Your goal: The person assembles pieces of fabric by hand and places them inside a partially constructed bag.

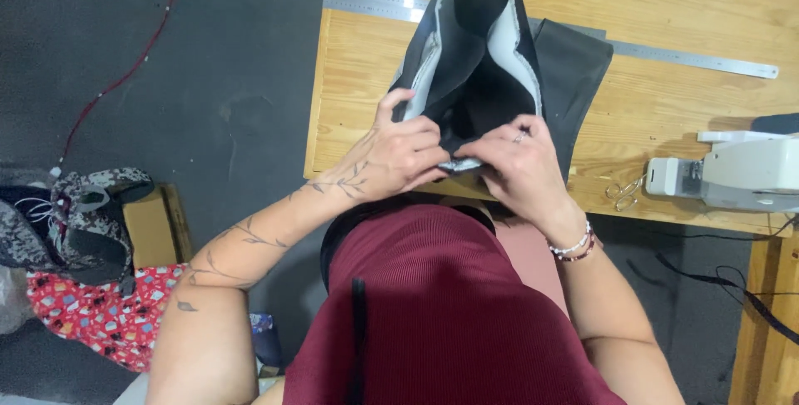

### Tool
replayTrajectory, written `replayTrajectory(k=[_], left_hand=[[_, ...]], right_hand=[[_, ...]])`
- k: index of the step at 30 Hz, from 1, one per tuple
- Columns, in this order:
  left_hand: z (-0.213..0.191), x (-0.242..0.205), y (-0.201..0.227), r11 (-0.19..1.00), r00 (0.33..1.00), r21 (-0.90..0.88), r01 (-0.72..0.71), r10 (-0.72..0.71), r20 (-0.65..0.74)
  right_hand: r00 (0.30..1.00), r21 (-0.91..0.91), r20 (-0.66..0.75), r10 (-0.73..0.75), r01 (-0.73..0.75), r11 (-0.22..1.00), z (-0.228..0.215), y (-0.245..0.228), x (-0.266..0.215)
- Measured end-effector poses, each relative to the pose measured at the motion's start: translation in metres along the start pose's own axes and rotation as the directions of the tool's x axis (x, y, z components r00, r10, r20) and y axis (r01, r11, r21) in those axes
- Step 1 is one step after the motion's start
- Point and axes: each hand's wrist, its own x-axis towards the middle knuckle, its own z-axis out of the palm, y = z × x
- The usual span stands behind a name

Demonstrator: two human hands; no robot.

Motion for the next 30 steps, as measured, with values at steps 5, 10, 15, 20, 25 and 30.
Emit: replayTrajectory(k=[5, 10, 15, 20, 25, 30], left_hand=[[-0.003, 0.033, -0.04, 0.968, 0.995, -0.243, -0.059, 0.037, -0.094], [-0.044, 0.079, -0.046, 0.842, 1.0, -0.54, 0.009, -0.012, -0.001], [-0.037, 0.085, -0.07, 0.76, 0.991, -0.638, 0.127, -0.072, 0.112], [-0.018, 0.077, -0.088, 0.678, 0.94, -0.651, 0.342, -0.232, 0.251], [-0.016, 0.081, -0.095, 0.661, 0.918, -0.639, 0.394, -0.257, 0.301], [-0.021, 0.085, -0.096, 0.635, 0.894, -0.631, 0.446, -0.278, 0.353]], right_hand=[[0.995, 0.324, -0.104, 0.011, 0.023, 0.946, -0.033, 0.02, 0.029], [0.993, 0.48, -0.091, 0.072, -0.019, 0.877, -0.086, 0.02, 0.058], [0.985, 0.48, -0.105, 0.139, -0.072, 0.874, -0.06, 0.041, 0.066], [0.976, 0.542, -0.03, 0.214, -0.164, 0.824, -0.036, 0.055, 0.068], [0.97, 0.557, 0.017, 0.242, -0.21, 0.804, -0.028, 0.066, 0.071], [0.965, 0.566, 0.025, 0.262, -0.23, 0.791, -0.023, 0.071, 0.073]])
